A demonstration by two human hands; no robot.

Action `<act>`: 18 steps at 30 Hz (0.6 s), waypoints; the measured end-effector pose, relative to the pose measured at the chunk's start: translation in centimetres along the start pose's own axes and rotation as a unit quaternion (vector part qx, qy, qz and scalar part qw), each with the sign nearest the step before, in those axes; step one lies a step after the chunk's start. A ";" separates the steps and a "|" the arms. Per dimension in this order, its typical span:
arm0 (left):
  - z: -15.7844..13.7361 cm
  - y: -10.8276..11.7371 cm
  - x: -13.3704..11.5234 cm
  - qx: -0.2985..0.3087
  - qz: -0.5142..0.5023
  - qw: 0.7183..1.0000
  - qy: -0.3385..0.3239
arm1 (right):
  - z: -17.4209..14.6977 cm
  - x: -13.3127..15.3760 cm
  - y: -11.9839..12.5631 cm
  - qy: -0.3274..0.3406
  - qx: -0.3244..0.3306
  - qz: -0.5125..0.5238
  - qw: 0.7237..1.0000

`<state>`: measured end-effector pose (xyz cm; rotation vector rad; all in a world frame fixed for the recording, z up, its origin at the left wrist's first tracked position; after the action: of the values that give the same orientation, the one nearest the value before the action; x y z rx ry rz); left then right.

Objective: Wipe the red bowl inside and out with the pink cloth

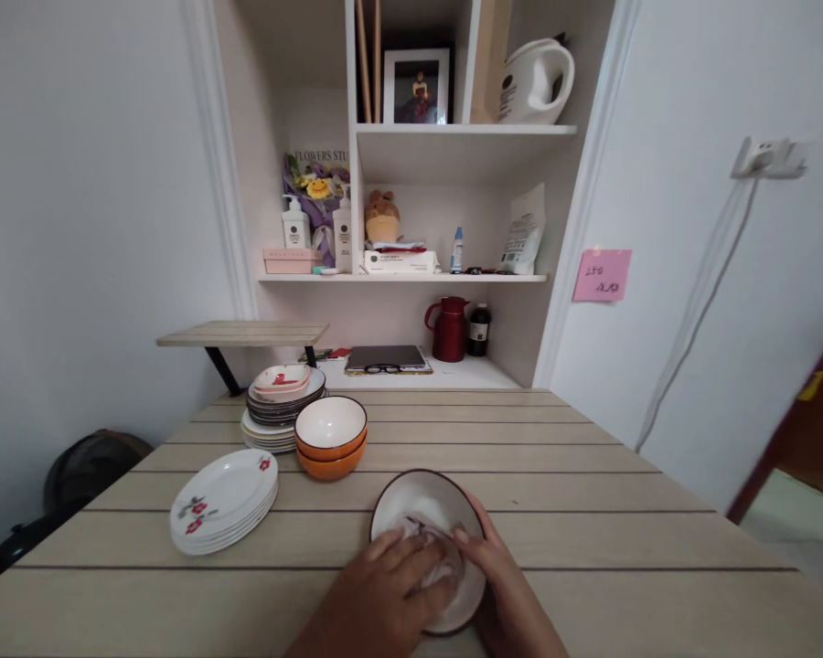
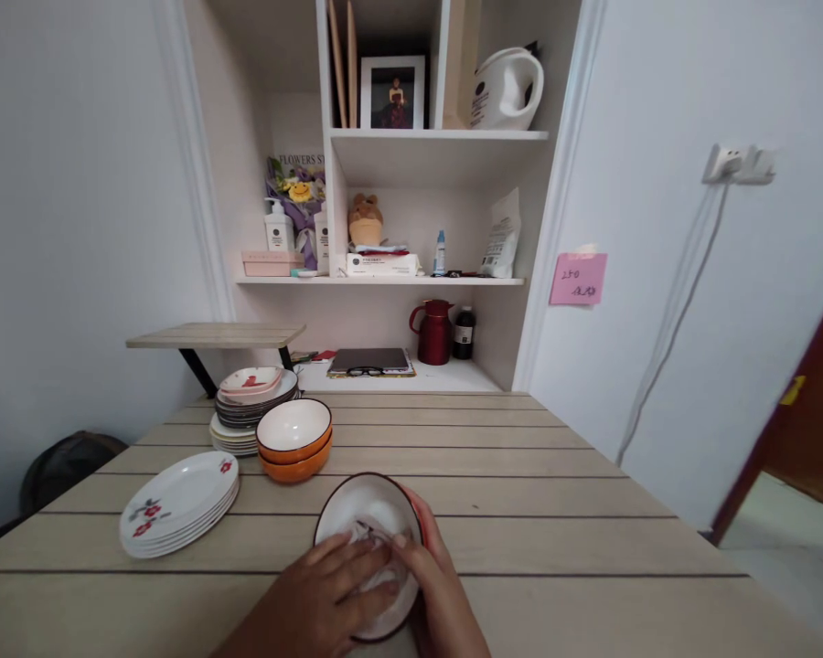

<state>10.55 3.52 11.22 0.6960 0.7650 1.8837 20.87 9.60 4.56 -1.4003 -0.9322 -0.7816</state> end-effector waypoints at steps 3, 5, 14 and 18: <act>0.1 1.4 0.3 0.014 0.014 0.999 -0.032 | 0.1 0.0 -0.2 -0.007 0.004 -0.001 1.000; 0.1 1.7 0.3 0.016 0.031 0.998 -0.043 | 0.0 0.3 -0.2 -0.005 -0.001 -0.003 1.000; 0.2 -1.4 -0.6 -0.095 0.047 0.994 0.018 | -0.2 0.7 0.1 0.019 0.004 -0.003 1.000; 0.9 -4.2 -0.1 -0.122 0.036 0.985 0.116 | -0.1 0.4 0.9 0.028 -0.030 -0.006 0.999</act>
<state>13.56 5.09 8.60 0.3586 0.6441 2.1060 21.89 9.54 4.49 -1.4195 -0.8803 -0.8594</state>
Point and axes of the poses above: each hand's wrist, its own z-axis towards the middle knuckle, its own y-axis out of the back of the hand, x = y × z, the point moved 10 cm from there along z, towards the middle knuckle, and after that the axes turned 15 degrees about -z, right-handed, at the moved point
